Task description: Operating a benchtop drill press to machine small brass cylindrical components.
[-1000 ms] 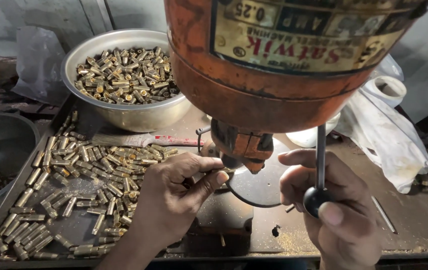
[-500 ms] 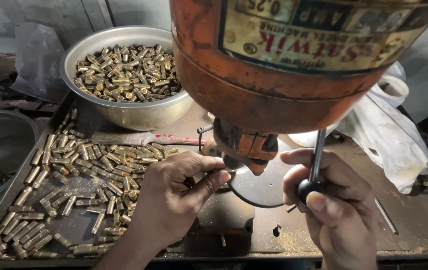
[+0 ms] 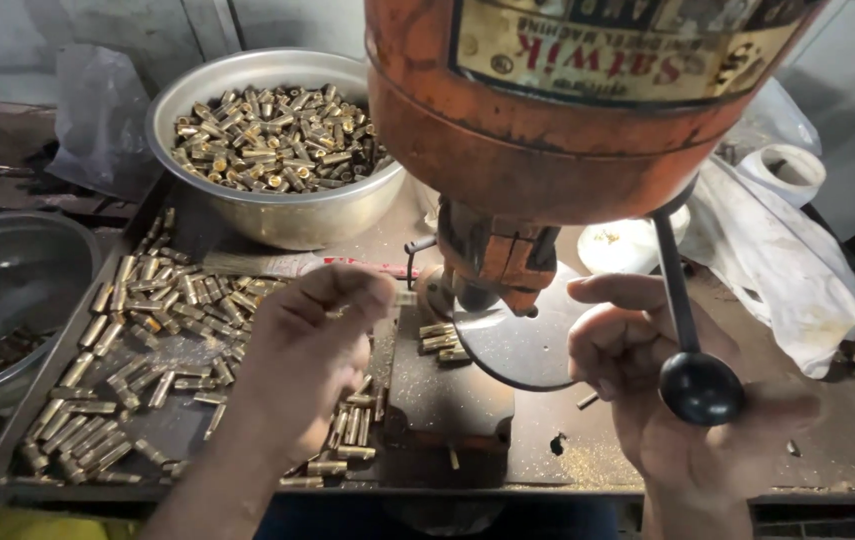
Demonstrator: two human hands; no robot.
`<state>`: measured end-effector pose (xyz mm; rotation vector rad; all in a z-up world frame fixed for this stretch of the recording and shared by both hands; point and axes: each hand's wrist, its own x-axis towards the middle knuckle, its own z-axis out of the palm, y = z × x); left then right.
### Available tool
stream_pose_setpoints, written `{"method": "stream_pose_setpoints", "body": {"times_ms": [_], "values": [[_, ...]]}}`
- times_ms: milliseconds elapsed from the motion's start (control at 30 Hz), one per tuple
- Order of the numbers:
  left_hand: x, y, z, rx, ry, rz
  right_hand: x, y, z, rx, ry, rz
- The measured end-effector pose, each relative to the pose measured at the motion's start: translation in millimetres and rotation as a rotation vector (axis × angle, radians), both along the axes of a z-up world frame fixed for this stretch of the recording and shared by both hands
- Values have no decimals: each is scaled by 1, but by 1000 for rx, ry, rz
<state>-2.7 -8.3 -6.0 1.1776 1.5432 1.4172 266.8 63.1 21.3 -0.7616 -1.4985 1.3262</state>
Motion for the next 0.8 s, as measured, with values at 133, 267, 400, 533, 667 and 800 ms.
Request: {"method": "stream_pose_setpoints", "body": {"times_ms": [133, 267, 400, 533, 667, 800], "values": [[-28, -3, -26, 0, -531, 17, 1, 1, 0, 5, 8, 30], [-18, -9, 4, -40, 378, -119, -3, -2, 5, 14, -15, 16], [-16, -9, 2, -139, 752, -130, 0, 1, -3, -5, 3, 29], [-17, -10, 3, -364, 692, -160, 5, 5, -10, 18, 28, 36], [-24, -13, -17, -250, 830, -287, 8, 9, -14, 20, 52, 37], [-16, -21, -5, -381, 990, -335, 4, 5, -12, 49, 54, 14]]}}
